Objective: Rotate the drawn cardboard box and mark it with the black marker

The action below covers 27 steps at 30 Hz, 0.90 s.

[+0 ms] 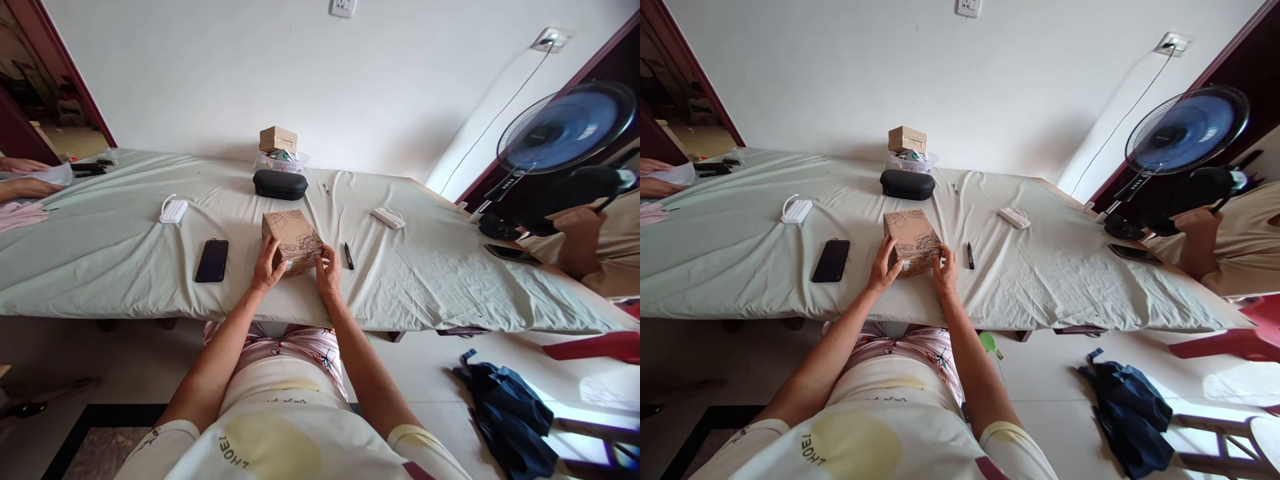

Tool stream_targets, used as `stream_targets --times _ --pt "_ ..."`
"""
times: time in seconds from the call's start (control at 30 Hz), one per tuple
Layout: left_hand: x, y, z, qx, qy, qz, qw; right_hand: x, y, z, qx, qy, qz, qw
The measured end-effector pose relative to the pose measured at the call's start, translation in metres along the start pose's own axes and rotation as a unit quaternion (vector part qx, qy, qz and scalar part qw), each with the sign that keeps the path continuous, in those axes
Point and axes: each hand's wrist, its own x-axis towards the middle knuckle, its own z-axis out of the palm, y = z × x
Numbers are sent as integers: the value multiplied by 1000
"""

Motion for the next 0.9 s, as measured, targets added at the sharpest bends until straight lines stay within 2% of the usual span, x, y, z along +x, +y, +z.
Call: stream_targets --times 0.2,0.3,0.57,0.73,0.9 --pt "0 -6 5 -7 0 -62 998 -2 3 2 35 -26 23 999" --pt "0 -6 4 -19 1 -39 999 -2 3 4 57 -44 25 997" --pt "2 0 -4 22 78 29 996 0 7 5 121 -33 85 988" --pt "0 1 0 81 97 94 987 2 1 1 66 -7 134 989" --pt "0 2 2 90 91 105 986 4 -3 -4 -49 -6 125 991"
